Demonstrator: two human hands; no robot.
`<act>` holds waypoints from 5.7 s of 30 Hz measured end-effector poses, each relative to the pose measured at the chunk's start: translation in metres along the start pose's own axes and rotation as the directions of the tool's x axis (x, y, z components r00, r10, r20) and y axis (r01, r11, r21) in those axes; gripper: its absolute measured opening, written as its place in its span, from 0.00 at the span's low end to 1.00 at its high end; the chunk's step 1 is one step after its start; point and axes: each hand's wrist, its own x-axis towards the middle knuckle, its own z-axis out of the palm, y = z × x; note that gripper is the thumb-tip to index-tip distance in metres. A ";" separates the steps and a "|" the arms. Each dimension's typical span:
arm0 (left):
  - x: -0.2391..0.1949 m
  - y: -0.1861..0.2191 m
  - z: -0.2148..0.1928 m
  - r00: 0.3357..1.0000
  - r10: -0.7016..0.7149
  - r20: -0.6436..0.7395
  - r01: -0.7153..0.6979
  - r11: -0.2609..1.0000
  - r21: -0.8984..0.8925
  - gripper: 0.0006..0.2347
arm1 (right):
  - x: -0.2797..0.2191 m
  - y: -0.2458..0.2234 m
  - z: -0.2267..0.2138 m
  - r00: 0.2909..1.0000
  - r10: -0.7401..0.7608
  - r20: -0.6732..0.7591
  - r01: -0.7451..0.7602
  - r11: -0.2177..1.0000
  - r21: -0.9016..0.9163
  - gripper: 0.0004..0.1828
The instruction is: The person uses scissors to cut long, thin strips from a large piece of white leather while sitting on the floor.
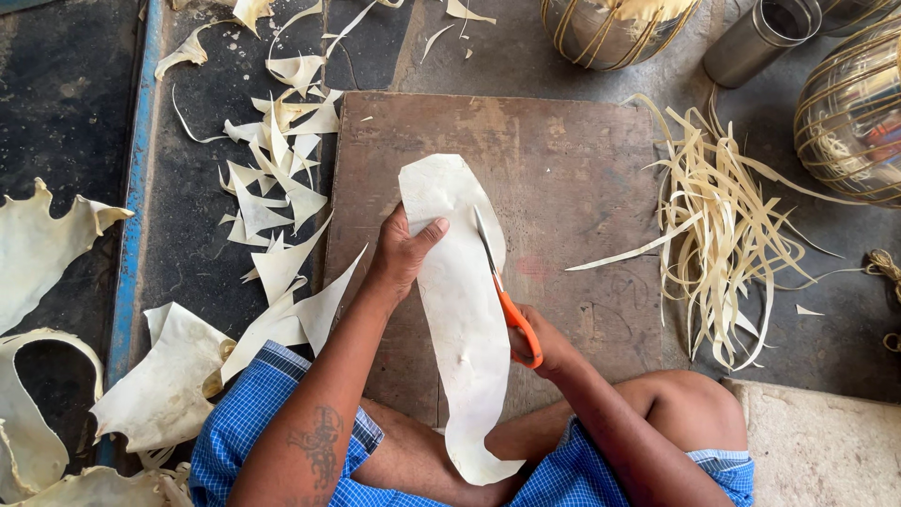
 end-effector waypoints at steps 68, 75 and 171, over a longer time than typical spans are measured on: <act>0.005 0.013 -0.079 0.894 -0.371 -0.253 0.447 0.685 0.575 0.16 | 0.009 -0.054 -0.022 0.911 -0.223 -0.346 0.210 0.975 -0.076 0.24; 0.009 0.002 -0.068 0.855 -0.463 -0.232 0.485 0.558 0.674 0.12 | 0.022 -0.041 -0.008 0.926 -0.237 -0.293 0.222 0.971 -0.083 0.22; 0.116 -0.059 0.077 0.992 -0.127 0.007 0.114 0.911 0.395 0.16 | 0.036 -0.063 -0.067 0.851 -0.067 -0.521 0.323 0.849 0.418 0.17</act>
